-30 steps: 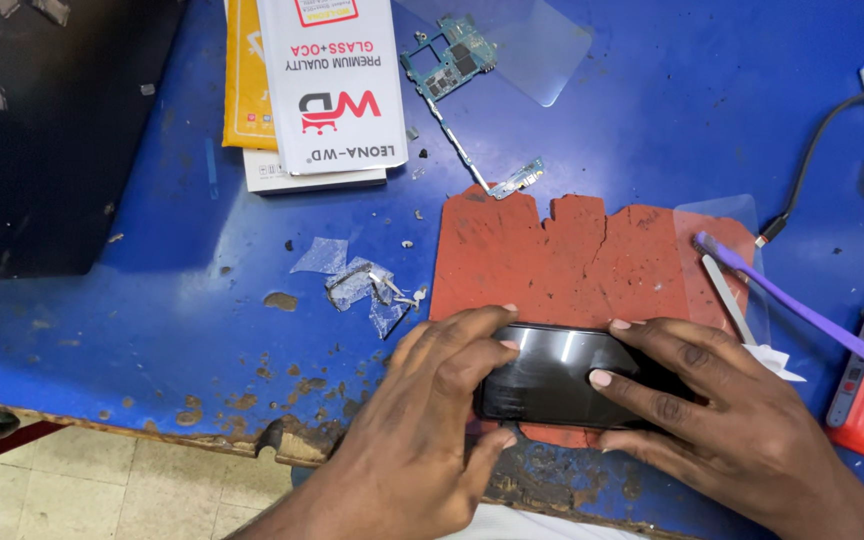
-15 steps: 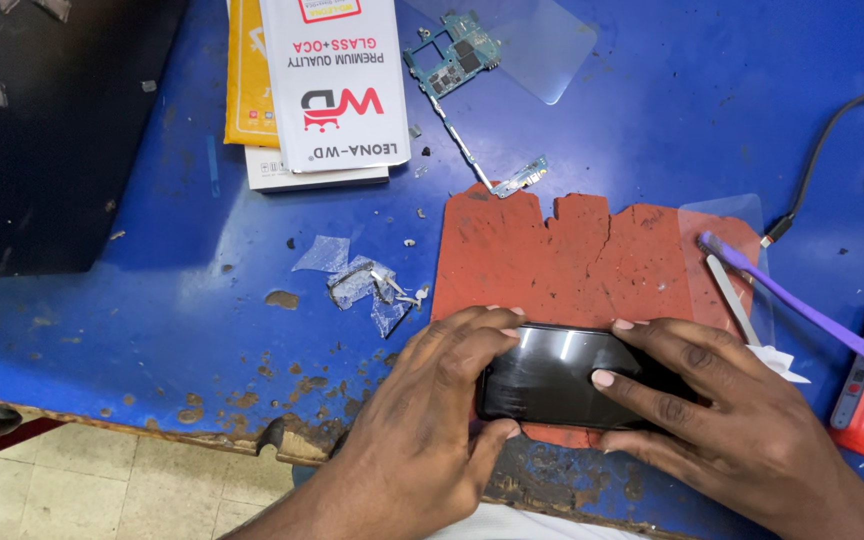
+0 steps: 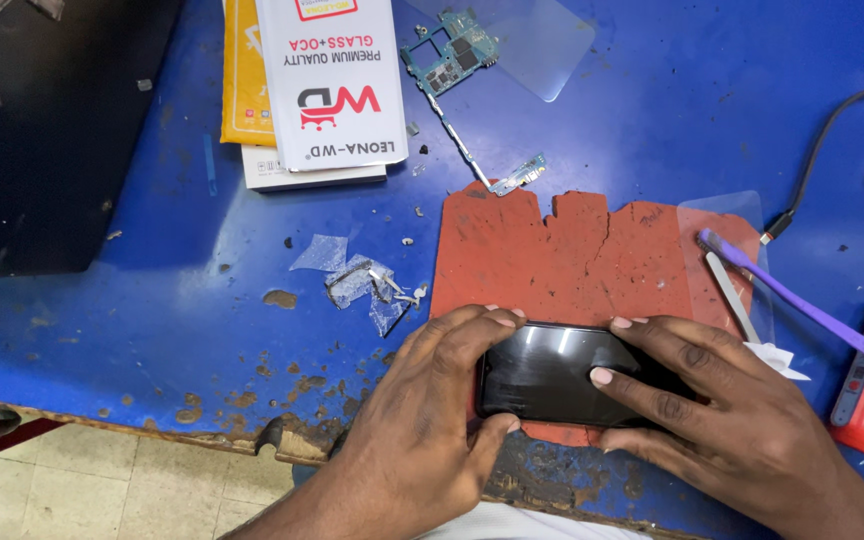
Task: The person wipes the phone screen with a small cleaning wipe, peels the protective film off a replacement front glass, and aligns the new glass over the phone frame. They press and adjust the glass edges to seat it onto the adhesive on the phone body.
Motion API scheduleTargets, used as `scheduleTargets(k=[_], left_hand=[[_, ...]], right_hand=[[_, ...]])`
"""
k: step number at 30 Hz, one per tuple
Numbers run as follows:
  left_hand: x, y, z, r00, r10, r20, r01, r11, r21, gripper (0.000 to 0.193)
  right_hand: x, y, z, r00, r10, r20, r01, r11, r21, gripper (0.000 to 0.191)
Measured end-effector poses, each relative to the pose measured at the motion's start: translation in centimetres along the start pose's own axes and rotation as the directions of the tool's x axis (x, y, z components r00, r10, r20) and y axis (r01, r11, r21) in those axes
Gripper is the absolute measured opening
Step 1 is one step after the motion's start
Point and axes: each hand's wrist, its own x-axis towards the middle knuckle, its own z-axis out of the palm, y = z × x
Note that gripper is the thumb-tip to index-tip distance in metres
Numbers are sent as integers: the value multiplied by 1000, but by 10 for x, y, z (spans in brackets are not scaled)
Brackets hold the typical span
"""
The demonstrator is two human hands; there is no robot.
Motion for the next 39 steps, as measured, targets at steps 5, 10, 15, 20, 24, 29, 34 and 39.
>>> scheduleTargets(k=[5,10,15,20,24,29,34,39], left_hand=[[0,1,1,1000,-27,-4,27,1000,-2,79],[0,2,2,999,-37,-12,37,999,-1,79],[1,3,2,999,-20,-46,20,1000,-2,79],[4,4,4,999,-13,-51,15,999,37,80],[4,5,5,999,-20,-44,22,999,47,81],[5,5,6,999,-8,-34,10,998,59,81],[5,5,7,1000,3,-29,-1,998,63,82],[5,4,9,1000,-4,-29,5,999,42,81]], right_hand=[[0,-2,0,1000,9,8,-9,1000,-17,58],[2,-3,-1,1000,2,5,-2,1000,-8,58],[3,-3,-2,1000,-8,-7,8,1000,4,56],[2,-4,-4,1000,-24,-17,24,1000,0,55],[2,-3,-6,1000,1,6,-1,1000,31,54],[2,-3,-7,1000,6,9,-6,999,44,57],[1,-2,-7,1000,6,7,-7,999,39,62],[-1,-1,-6,1000,1,14,-1,1000,22,69]])
